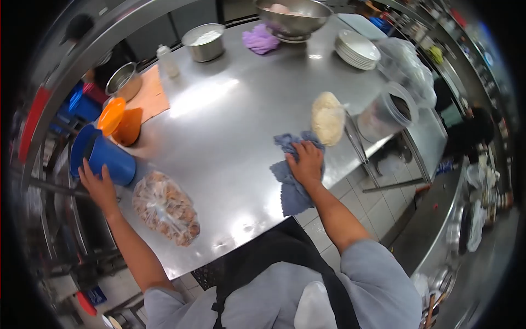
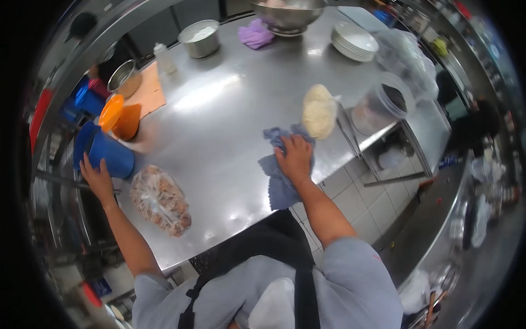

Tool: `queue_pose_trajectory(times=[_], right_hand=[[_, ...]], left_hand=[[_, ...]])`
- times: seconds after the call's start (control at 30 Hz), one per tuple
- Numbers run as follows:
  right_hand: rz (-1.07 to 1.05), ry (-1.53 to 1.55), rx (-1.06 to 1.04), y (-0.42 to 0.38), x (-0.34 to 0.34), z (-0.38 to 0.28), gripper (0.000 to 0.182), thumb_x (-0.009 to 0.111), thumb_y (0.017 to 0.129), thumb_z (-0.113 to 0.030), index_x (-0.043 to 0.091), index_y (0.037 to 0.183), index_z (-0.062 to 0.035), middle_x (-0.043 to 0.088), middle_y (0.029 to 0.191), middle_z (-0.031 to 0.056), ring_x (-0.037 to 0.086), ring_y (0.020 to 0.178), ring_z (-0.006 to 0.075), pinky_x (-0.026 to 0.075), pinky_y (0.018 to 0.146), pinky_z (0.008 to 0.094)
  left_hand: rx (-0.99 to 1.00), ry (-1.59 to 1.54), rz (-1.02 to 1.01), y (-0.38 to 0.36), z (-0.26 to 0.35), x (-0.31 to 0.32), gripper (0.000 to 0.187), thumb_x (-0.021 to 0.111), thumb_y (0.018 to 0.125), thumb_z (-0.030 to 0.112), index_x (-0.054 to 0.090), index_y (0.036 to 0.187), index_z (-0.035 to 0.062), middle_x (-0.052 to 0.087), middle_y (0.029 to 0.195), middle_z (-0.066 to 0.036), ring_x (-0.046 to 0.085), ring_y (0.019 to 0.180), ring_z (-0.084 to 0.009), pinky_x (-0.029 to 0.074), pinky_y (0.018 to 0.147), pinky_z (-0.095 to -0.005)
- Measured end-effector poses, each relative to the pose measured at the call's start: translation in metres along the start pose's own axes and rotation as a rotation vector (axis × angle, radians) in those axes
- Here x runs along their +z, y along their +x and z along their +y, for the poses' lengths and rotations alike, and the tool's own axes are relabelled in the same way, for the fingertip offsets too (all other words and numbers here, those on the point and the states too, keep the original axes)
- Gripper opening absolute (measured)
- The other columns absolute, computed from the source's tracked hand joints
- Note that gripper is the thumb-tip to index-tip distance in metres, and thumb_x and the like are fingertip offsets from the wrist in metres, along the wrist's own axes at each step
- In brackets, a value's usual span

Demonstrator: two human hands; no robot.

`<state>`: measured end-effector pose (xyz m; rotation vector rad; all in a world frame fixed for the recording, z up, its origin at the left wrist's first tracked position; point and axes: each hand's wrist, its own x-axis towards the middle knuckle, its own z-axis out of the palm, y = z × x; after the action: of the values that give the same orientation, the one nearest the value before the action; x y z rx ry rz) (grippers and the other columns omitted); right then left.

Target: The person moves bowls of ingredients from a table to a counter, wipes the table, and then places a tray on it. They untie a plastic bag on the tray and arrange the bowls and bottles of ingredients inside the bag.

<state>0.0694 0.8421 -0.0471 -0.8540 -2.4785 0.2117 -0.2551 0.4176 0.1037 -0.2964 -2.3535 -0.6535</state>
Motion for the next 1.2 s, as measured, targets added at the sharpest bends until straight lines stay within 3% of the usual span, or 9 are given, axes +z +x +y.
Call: queue_pose_trajectory(times=[0.17,0.27,0.4,0.5,0.6,0.73,0.8,1.03,1.2], right_hand=[[0.161,0.433,0.122,0.000,-0.006,0.008,0.041,0.067,0.080,-0.028,0.059,0.114,-0.0069,0.053,0.122,0.0183,0.048,0.115,0.0362,0.036,0.096,0.0446],[0.418,0.334,0.134,0.023,-0.019,0.041,0.043,0.067,0.081,-0.025,0.056,0.116,-0.0026,0.053,0.121,0.0211,0.049,0.112,0.0390,0.038,0.096,0.0444],[0.154,0.206,0.531,0.104,-0.054,0.081,0.075,0.075,0.072,-0.036,0.043,0.131,-0.0020,0.052,0.123,0.0235,0.051,0.114,0.0387,0.041,0.096,0.0451],[-0.170,0.174,0.671,0.142,-0.037,0.110,0.094,0.081,0.063,-0.039,0.035,0.136,-0.0023,0.052,0.124,0.0231,0.053,0.113,0.0364,0.044,0.094,0.0438],[-0.232,0.412,0.696,0.157,-0.021,0.129,0.099,0.084,0.060,-0.034,0.032,0.137,0.0007,0.053,0.123,0.0235,0.058,0.107,0.0342,0.049,0.089,0.0425],[-0.298,0.793,0.675,0.153,-0.039,0.131,0.096,0.082,0.066,-0.021,0.024,0.138,0.0067,0.047,0.128,0.0259,0.057,0.110,0.0340,0.049,0.091,0.0425],[-0.166,1.018,0.882,0.150,-0.040,0.132,0.077,0.081,0.065,-0.014,0.041,0.126,0.0093,0.058,0.109,0.0237,0.061,0.097,0.0316,0.053,0.078,0.0400],[-0.116,0.494,0.667,0.160,-0.035,0.136,0.047,0.072,0.077,-0.020,0.049,0.113,-0.0015,0.060,0.093,0.0134,0.054,0.075,0.0198,0.047,0.063,0.0349],[-0.038,0.599,0.656,0.159,-0.019,0.140,0.059,0.073,0.077,-0.023,0.045,0.125,-0.0039,0.059,0.096,0.0130,0.058,0.084,0.0219,0.048,0.073,0.0350]], left_hand=[[-0.068,-0.201,-0.142,-0.065,0.040,-0.006,0.055,0.067,0.083,0.010,0.046,0.134,0.0065,0.040,0.140,-0.020,0.050,0.114,-0.0329,0.043,0.095,-0.0373],[-0.013,-0.217,-0.417,-0.119,0.031,-0.006,0.054,0.065,0.081,0.006,0.047,0.131,0.0033,0.045,0.135,-0.020,0.047,0.119,-0.0362,0.039,0.100,-0.0401],[0.065,-0.049,-0.502,-0.178,0.043,-0.013,0.054,0.066,0.080,0.007,0.047,0.130,0.0019,0.042,0.136,-0.023,0.038,0.128,-0.0392,0.032,0.106,-0.0431],[-0.027,-0.099,-0.503,-0.192,0.057,-0.019,0.055,0.066,0.079,0.009,0.046,0.130,0.0014,0.036,0.139,-0.025,0.035,0.130,-0.0402,0.028,0.108,-0.0443],[-0.016,-0.078,-0.534,-0.198,0.051,-0.019,0.057,0.066,0.078,0.009,0.046,0.131,0.0018,0.032,0.142,-0.025,0.034,0.129,-0.0409,0.028,0.108,-0.0447],[0.031,-0.035,-0.516,-0.202,0.046,-0.015,0.058,0.065,0.077,0.008,0.046,0.131,0.0023,0.032,0.142,-0.025,0.033,0.130,-0.0416,0.028,0.108,-0.0464],[0.080,-0.051,-0.492,-0.204,0.048,-0.017,0.057,0.065,0.076,0.007,0.047,0.130,0.0025,0.033,0.141,-0.025,0.032,0.130,-0.0418,0.028,0.107,-0.0477],[0.040,-0.028,-0.473,-0.203,0.053,-0.017,0.057,0.066,0.076,0.008,0.047,0.130,0.0031,0.034,0.140,-0.024,0.031,0.130,-0.0417,0.026,0.108,-0.0491],[0.040,-0.042,-0.472,-0.203,0.051,-0.018,0.057,0.067,0.075,0.009,0.048,0.129,0.0038,0.034,0.141,-0.023,0.031,0.131,-0.0408,0.025,0.108,-0.0502]])
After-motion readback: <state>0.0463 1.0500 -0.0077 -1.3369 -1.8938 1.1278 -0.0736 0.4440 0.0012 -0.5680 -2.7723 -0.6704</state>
